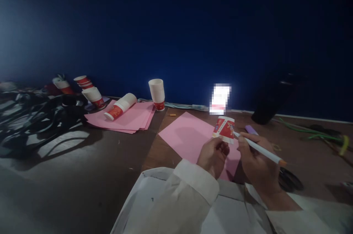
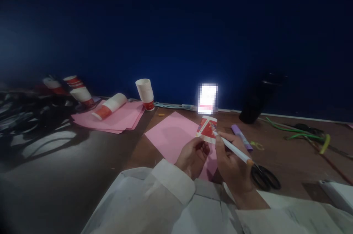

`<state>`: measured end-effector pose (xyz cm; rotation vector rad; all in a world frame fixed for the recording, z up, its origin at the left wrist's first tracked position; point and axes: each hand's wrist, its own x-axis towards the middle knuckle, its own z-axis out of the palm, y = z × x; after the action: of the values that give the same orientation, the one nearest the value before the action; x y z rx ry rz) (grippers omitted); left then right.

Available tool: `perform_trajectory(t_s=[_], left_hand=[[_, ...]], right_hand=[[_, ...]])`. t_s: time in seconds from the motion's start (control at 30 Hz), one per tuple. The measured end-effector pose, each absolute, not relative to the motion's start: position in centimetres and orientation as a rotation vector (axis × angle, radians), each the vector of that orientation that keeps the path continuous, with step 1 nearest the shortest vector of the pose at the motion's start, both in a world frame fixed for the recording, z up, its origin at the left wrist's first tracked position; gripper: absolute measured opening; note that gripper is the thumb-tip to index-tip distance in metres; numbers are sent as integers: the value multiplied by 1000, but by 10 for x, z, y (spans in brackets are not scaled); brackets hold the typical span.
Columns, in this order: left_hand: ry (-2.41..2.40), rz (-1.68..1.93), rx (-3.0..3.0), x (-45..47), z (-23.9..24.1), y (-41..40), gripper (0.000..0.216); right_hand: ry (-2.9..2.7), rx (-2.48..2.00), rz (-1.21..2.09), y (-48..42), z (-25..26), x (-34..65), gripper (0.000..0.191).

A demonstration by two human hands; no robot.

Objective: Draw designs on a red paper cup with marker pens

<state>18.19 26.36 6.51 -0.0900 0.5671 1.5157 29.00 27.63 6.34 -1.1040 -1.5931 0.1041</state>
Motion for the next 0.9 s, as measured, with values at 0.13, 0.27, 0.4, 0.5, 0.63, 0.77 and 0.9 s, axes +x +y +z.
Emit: perform_trajectory(t_s=[0.13, 0.27, 0.4, 0.5, 0.63, 0.77, 0.9], left_hand=[[563, 1507, -99, 181, 66, 263, 8], [550, 1508, -93, 182, 67, 263, 9], [560, 1509, -92, 182, 67, 262, 10], [548, 1513, -87, 182, 67, 262, 8], [550, 1503, -96, 182, 67, 262, 6], [556, 1500, -86, 182, 67, 261, 7], [547, 1505, -77, 182, 67, 261, 9]], right_hand=[[-1599, -1098, 122, 276, 62, 290, 26], [-1595, -1122, 141, 276, 60, 290, 26], [-1586, -1115, 167, 277, 59, 290, 25], [-1595, -1120, 190, 277, 59, 290, 26], [-1599, -1122, 166, 276, 61, 289, 26], [-1595, -1125, 181, 276, 61, 289, 25], [-1616, -1099, 183, 277, 60, 289, 23]])
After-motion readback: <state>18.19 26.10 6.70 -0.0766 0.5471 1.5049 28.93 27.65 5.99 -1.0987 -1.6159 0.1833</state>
